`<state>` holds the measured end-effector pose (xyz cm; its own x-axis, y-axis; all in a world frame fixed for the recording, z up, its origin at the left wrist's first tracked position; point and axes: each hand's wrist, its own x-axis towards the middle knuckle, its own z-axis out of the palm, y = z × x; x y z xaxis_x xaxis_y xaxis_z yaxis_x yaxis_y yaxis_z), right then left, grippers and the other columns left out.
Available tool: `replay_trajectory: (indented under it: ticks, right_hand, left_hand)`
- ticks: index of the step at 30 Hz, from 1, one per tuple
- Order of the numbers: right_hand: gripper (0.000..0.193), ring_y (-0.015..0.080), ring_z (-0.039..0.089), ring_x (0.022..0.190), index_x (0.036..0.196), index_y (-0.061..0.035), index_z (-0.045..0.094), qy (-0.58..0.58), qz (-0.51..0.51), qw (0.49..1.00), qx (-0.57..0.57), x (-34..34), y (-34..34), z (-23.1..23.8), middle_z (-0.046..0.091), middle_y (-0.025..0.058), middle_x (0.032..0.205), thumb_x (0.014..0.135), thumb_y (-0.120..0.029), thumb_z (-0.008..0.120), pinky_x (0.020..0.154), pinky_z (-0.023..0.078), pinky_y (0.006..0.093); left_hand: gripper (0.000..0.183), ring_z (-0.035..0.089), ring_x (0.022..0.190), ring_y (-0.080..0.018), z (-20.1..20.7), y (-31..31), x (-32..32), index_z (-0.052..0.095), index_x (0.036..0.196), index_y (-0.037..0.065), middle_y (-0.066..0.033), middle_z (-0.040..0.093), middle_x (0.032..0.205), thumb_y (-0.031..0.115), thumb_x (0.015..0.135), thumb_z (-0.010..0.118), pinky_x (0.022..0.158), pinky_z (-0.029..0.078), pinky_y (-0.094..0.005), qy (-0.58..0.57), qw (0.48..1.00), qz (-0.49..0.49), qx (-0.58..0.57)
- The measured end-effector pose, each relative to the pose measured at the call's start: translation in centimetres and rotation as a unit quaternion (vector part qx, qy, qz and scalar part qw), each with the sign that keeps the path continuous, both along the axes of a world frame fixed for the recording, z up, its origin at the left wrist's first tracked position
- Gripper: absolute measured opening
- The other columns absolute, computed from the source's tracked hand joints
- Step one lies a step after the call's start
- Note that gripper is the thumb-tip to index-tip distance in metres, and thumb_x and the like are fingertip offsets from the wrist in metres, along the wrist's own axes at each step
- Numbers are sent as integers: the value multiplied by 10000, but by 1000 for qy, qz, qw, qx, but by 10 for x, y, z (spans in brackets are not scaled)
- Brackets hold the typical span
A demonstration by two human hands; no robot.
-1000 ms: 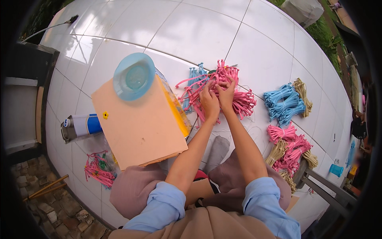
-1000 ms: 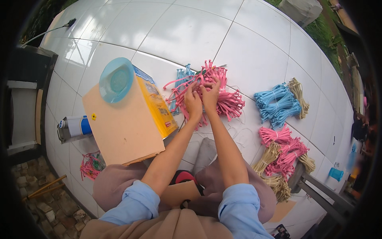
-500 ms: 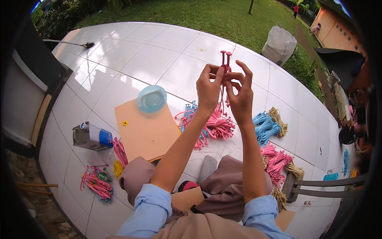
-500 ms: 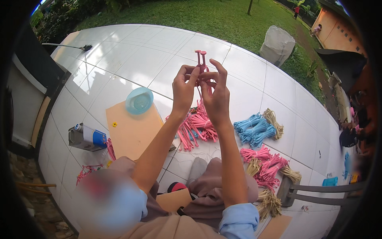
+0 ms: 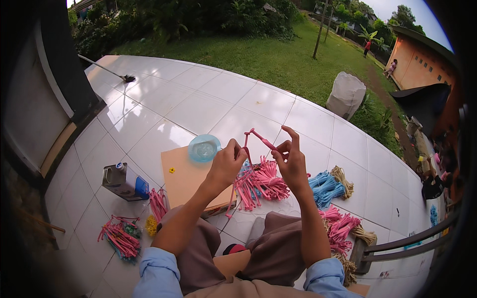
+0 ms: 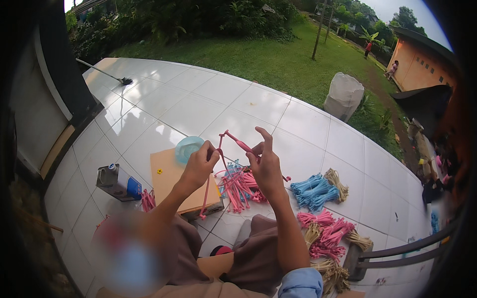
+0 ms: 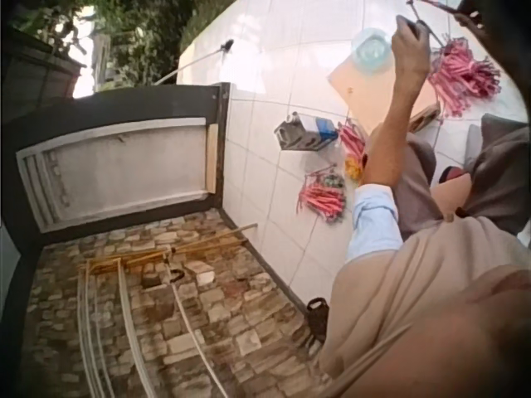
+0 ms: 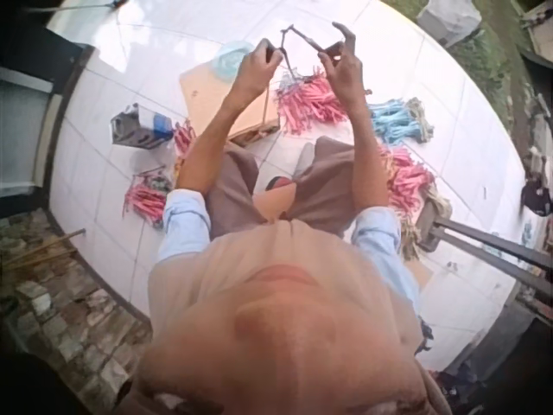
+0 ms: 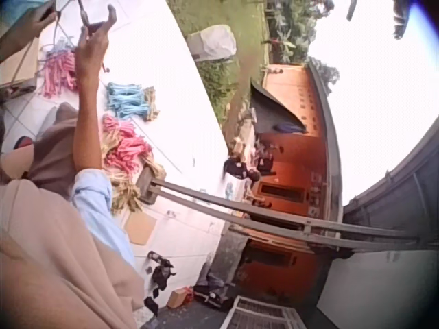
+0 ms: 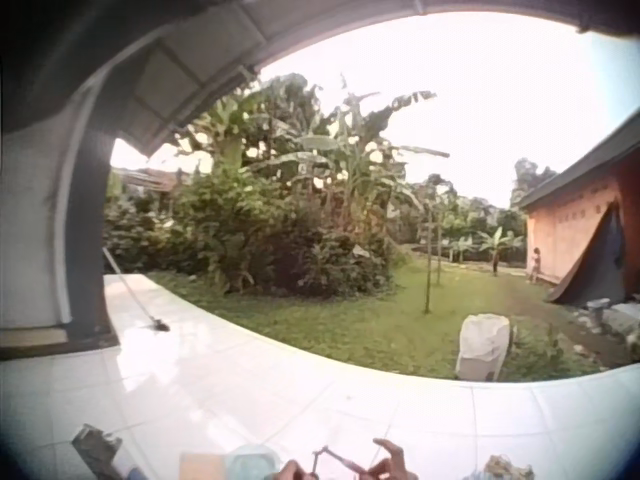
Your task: The person applies glue from a small bowl to individual pink shoe straps by dipping their fingers into the glue and rubbing it along the surface of each strap.
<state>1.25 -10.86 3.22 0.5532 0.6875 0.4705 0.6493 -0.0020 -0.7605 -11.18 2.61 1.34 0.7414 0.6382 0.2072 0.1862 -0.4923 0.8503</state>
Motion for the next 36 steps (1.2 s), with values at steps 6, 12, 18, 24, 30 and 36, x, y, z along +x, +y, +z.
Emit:
replay_trajectory:
  ticks: [6,12,18,24,30,36]
  right_hand:
    - [638,313,633,682,1357,-112,252,-83,105,986,-100,-12,0,2,604,126,760,808,-12,562,600,483,415]
    - [645,218,508,984,1352,-105,348,-224,36,973,-36,-13,10,6,605,81,955,776,-79,636,939,351,383]
    - [692,283,404,1210,1410,-68,117,36,-144,960,239,15,1,10,373,188,1336,876,-142,551,1020,321,428]
    - [748,336,422,1236,1422,-28,44,348,155,904,192,-8,21,9,360,268,1352,889,-138,558,1064,318,405]
    - [584,298,533,1131,1382,48,168,376,172,882,227,-16,21,24,471,239,1265,906,-60,489,985,428,388]
    - [428,313,550,1108,1325,50,324,375,172,878,244,-18,16,27,499,232,1237,937,-88,441,954,468,384]
  left_hand:
    - [964,400,1211,-305,20,-11,-17,43,1433,61,-185,392,1304,295,761,692,1081,214,-476,0,933,-139,332]
    - [331,592,724,-268,-2,17,-16,472,1235,30,-152,593,762,154,928,475,650,456,-364,-23,968,-147,204]
    - [220,431,592,-106,12,10,-19,534,1064,17,-44,458,664,140,973,376,559,384,-257,-90,994,-58,-12]
    - [195,398,560,-84,9,1,-15,517,1072,29,-29,461,683,109,964,376,526,350,-257,-160,986,-38,8]
    - [176,566,640,-315,10,-12,-12,534,929,-6,-172,563,761,160,931,479,576,430,-380,-129,982,-12,139]
    - [280,553,558,-284,5,-22,-12,580,893,-2,-138,554,683,217,957,419,531,424,-375,-105,990,-15,91]
